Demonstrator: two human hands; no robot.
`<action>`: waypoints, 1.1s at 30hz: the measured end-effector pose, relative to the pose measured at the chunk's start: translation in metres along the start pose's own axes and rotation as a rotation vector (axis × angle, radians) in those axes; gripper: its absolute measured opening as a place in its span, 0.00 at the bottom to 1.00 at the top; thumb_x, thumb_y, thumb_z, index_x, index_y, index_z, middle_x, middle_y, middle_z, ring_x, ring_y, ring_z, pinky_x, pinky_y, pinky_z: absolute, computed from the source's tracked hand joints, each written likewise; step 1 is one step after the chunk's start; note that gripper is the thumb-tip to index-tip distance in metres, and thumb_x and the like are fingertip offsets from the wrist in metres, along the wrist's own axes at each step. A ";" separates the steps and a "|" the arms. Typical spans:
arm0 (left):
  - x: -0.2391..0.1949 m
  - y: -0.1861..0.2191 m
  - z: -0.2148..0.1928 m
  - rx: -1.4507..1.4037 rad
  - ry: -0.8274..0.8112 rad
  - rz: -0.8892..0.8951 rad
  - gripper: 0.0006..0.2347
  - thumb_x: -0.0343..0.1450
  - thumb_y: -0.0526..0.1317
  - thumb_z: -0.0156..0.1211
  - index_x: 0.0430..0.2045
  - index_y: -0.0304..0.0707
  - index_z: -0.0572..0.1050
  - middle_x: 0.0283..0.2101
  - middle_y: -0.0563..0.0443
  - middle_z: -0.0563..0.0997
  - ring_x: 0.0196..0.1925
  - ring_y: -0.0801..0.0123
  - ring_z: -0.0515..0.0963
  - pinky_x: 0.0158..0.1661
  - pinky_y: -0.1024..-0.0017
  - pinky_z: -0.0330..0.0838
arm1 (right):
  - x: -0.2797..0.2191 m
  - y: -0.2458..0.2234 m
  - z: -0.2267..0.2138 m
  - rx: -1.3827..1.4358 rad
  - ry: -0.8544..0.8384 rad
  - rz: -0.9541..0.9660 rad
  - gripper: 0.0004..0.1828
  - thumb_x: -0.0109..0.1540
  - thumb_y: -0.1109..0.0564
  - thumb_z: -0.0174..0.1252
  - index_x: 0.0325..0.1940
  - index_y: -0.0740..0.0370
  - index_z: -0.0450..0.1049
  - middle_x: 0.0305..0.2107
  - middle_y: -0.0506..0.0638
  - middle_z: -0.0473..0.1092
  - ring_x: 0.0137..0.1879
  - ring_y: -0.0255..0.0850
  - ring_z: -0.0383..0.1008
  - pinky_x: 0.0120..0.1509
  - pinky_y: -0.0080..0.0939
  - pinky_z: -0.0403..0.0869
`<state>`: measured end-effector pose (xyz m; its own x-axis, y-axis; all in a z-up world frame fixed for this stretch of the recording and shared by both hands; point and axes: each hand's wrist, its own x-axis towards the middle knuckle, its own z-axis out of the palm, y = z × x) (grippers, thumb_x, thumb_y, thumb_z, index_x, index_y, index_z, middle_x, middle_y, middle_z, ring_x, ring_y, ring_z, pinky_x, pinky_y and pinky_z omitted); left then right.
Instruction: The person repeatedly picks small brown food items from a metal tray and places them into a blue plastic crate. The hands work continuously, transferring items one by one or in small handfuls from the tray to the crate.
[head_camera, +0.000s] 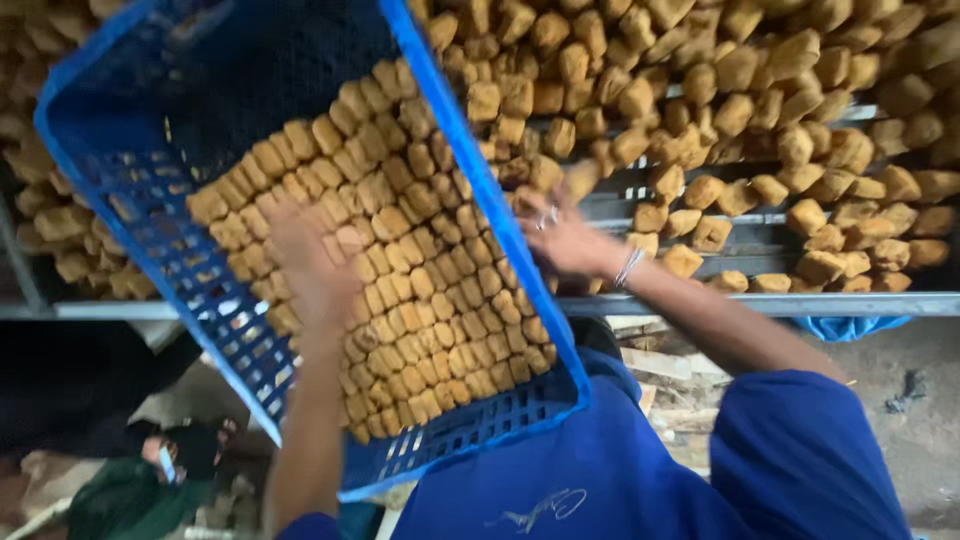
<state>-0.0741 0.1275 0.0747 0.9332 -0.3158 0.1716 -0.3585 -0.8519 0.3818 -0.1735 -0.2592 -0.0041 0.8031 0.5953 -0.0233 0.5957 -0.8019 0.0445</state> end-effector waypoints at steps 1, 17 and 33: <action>0.008 0.026 0.022 -0.016 -0.099 0.007 0.25 0.75 0.45 0.62 0.65 0.40 0.62 0.71 0.35 0.59 0.74 0.43 0.54 0.71 0.52 0.45 | -0.006 0.000 0.002 0.181 0.006 0.061 0.29 0.57 0.39 0.60 0.62 0.40 0.72 0.67 0.45 0.60 0.77 0.55 0.54 0.72 0.77 0.49; 0.009 0.119 0.103 0.126 -0.098 0.200 0.32 0.77 0.56 0.63 0.70 0.32 0.63 0.76 0.27 0.48 0.77 0.24 0.42 0.62 0.18 0.40 | -0.196 0.080 0.004 0.469 0.308 0.971 0.11 0.66 0.64 0.56 0.49 0.53 0.79 0.43 0.54 0.76 0.49 0.53 0.77 0.52 0.53 0.76; 0.011 0.128 0.098 0.145 -0.151 0.117 0.32 0.75 0.58 0.62 0.69 0.35 0.66 0.76 0.28 0.49 0.77 0.27 0.41 0.63 0.19 0.37 | -0.150 0.059 0.015 0.304 -0.015 1.145 0.20 0.64 0.38 0.62 0.40 0.56 0.73 0.28 0.53 0.76 0.34 0.53 0.74 0.48 0.59 0.65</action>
<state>-0.1072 -0.0257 0.0364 0.8826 -0.4656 0.0654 -0.4673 -0.8534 0.2308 -0.2589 -0.3964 -0.0132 0.8687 -0.4764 -0.1358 -0.4948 -0.8475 -0.1921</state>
